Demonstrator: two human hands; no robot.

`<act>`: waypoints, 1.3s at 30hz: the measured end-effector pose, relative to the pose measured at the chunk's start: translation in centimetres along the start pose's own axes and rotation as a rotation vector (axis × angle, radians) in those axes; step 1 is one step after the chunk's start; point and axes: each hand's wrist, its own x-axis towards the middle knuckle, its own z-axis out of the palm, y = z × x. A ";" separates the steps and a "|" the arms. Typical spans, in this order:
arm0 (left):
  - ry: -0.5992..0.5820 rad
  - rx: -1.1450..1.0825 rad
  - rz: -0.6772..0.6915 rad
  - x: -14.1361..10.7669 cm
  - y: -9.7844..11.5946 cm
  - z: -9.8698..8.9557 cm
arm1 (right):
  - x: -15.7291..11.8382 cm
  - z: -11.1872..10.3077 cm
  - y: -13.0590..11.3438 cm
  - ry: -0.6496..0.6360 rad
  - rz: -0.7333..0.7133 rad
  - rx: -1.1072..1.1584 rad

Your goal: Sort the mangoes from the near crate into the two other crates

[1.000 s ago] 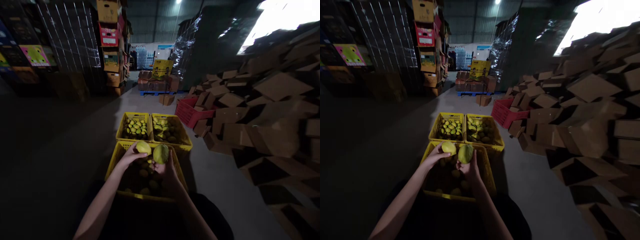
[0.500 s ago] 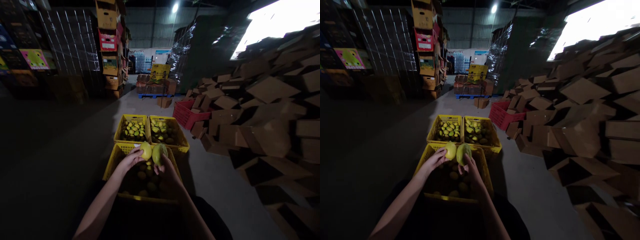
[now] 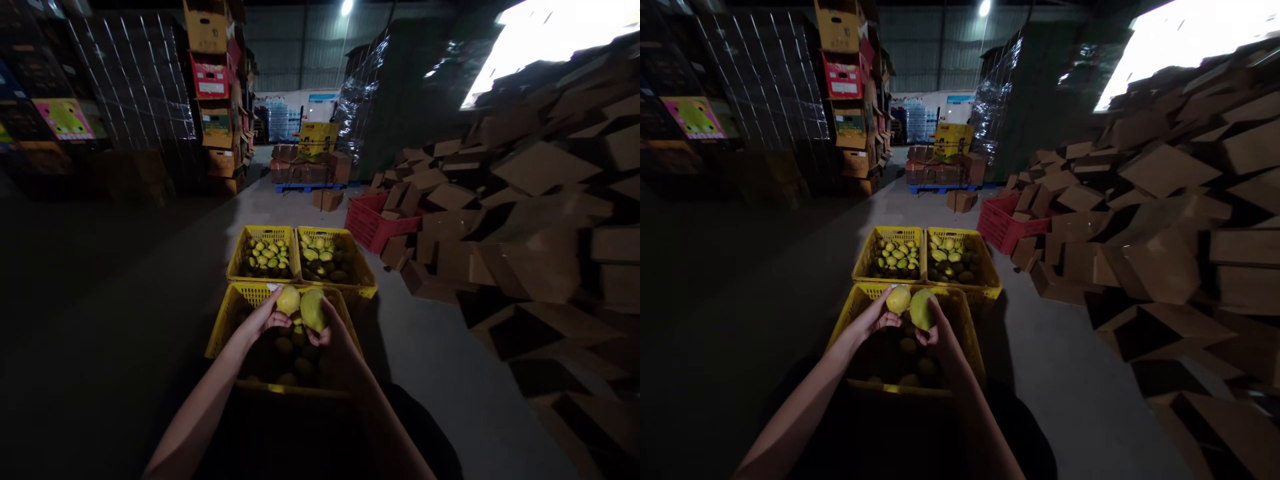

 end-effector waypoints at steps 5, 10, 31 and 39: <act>0.018 0.052 -0.015 -0.2 -0.1 0.3 | 0.4 0.8 -1.1 0.078 0.243 0.112; -0.003 -0.035 0.048 -0.4 0.0 0.8 | 0.6 0.9 -2.2 0.035 0.335 0.180; 0.059 -0.007 0.629 -0.9 0.7 0.9 | 1.0 0.4 -3.9 0.131 -0.268 -0.151; 0.069 -0.241 0.345 -1.4 1.1 -0.3 | 1.1 -0.3 -4.7 0.095 -0.012 -0.022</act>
